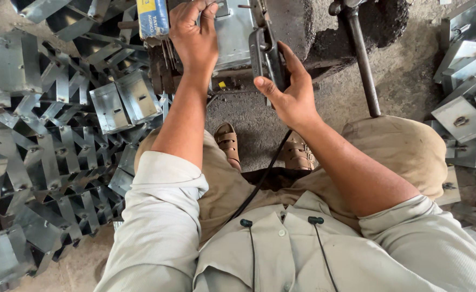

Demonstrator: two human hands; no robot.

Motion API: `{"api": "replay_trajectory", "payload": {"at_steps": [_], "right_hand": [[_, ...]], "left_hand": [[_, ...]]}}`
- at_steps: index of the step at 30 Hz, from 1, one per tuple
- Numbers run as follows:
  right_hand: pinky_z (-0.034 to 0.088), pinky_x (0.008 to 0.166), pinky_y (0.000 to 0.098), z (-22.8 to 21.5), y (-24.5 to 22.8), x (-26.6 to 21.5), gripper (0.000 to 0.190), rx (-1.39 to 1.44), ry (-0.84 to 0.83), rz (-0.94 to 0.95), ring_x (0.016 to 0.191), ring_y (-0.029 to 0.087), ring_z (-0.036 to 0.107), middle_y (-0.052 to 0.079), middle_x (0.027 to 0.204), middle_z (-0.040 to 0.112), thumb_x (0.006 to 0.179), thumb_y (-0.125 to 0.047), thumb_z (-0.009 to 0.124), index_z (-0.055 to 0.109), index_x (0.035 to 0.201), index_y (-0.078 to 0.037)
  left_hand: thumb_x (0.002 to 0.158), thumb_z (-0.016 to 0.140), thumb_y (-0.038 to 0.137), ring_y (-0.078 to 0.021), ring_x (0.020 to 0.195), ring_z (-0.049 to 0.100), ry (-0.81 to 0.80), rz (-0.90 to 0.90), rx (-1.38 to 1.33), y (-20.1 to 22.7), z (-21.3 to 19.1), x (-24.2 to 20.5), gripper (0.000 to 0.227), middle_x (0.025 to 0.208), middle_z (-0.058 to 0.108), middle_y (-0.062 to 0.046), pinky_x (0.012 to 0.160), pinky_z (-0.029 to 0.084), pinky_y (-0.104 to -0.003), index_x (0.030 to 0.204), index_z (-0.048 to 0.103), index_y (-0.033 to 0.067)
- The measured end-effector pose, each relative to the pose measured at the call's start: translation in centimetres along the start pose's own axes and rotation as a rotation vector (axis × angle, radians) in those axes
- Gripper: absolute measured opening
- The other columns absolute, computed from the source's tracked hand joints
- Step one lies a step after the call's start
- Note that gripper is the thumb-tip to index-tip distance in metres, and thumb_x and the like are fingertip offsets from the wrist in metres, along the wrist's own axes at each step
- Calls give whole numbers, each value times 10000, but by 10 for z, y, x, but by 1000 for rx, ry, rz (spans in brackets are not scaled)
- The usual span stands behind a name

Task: The person sits on the floor and welds small metal brackets using a handheld welding torch. They pick up a bracket, place it on a metal block, attach a small metal ring, and weld it in place. The finished pieces are tossed into a pile on the floor.

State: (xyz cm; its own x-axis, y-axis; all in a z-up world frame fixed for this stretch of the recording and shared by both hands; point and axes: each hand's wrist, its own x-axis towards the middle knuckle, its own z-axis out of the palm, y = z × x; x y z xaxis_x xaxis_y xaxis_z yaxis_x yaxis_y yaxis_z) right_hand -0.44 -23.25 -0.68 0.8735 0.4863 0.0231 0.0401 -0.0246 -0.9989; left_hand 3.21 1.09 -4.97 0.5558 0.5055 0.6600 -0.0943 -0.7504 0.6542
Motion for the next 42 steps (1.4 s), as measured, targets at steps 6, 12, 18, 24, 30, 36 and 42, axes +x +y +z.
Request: {"api": "replay_trajectory", "payload": {"at_steps": [6,12,18,24,30,36,42], "right_hand": [[573,1043,327,5,-4,0,1021,16,-31,-19,1221,190,642,153,1333,625,916,-402,842,254,1580,106],[568,1042,339,8,-4,-1,1048,-11,-46,-15,1211,204,653,178,1300,643,894,-411,843,250,1581,114],[568,1044,335,9,-8,-2,1044,-107,-36,-30,1230,208,655,179,1314,643,902,-431,838,252,1581,103],[558,1049,339,12,-10,0,1044,-117,-17,7,1228,214,666,172,1312,661,874,-461,840,279,1570,77],[503,1130,383,11,1,-2,1046,-293,-25,-111,1324,265,637,180,1427,624,902,-553,831,308,1589,37],[484,1130,400,9,4,-3,1030,-420,-15,-133,1339,293,616,193,1455,618,903,-527,849,322,1600,19],[494,1131,400,10,-1,-3,1057,-410,-33,-133,1355,294,622,190,1413,643,876,-534,864,316,1596,12]], "left_hand": [[850,866,125,-227,949,653,14,25,19,2,-1,0,135,896,736,-3,850,528,-380,901,742,115],[853,863,149,-204,946,645,3,-14,27,1,0,-1,105,846,739,29,862,527,-380,885,764,141],[862,851,169,-187,943,642,-10,-31,42,3,-1,0,75,841,752,45,868,517,-372,904,789,166],[862,849,152,-192,940,626,-7,-27,26,6,-2,0,89,840,747,32,871,505,-364,931,794,164],[910,795,76,-192,920,610,-60,-57,0,3,-5,-1,102,848,729,8,887,510,-367,957,786,167],[887,820,107,-236,952,616,-28,-38,-2,3,-4,-1,110,875,713,-18,878,506,-388,972,773,158],[940,745,112,-275,995,623,-104,-49,35,2,-9,-2,92,903,723,-46,905,509,-409,1013,780,157]]}}
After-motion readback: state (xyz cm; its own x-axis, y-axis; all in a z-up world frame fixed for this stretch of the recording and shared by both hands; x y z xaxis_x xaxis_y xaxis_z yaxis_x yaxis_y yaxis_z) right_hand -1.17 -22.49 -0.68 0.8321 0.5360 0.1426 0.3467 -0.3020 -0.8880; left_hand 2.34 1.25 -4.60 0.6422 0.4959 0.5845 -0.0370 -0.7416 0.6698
